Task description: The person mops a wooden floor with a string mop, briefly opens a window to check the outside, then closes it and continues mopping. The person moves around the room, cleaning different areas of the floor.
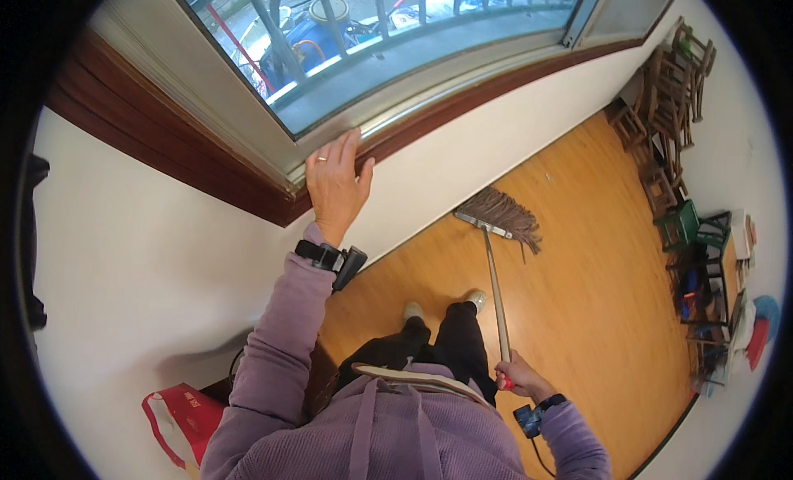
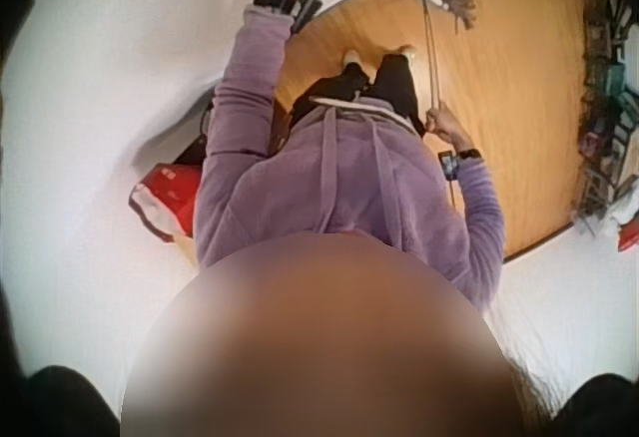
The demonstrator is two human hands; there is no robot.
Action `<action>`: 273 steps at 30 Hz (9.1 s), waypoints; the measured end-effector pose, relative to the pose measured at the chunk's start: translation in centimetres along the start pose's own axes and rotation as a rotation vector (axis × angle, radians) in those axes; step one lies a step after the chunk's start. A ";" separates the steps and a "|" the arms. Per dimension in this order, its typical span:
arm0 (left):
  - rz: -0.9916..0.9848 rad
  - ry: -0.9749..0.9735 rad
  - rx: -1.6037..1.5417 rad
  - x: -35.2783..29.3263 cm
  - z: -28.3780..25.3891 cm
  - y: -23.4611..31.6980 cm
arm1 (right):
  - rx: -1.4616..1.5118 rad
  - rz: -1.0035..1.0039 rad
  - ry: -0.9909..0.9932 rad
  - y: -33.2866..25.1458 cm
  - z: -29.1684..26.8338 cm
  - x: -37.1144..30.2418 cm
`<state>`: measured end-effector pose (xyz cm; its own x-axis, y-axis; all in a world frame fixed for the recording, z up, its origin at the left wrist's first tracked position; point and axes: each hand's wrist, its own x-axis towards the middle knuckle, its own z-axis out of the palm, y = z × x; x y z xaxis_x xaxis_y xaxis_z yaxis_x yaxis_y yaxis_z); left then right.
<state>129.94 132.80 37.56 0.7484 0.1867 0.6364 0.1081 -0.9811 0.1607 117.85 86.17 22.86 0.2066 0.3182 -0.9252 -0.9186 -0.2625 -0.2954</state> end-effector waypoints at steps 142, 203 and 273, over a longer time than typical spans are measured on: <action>-0.015 0.296 -0.721 59.3 8.4 33.9 | 0.550 -0.823 -0.145 -25.6 -36.7 14.7; 0.115 1.070 0.707 34.4 -10.9 13.7 | -0.052 -0.422 -0.427 -39.3 -33.1 18.1; -0.318 0.556 -0.863 28.5 6.1 18.3 | -0.301 0.068 -0.056 -42.3 -37.8 21.6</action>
<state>157.21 119.87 54.01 0.3410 0.6375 0.6909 -0.4161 -0.5567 0.7190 173.95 69.67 6.40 0.1219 0.3379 -0.9333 -0.7868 -0.5403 -0.2984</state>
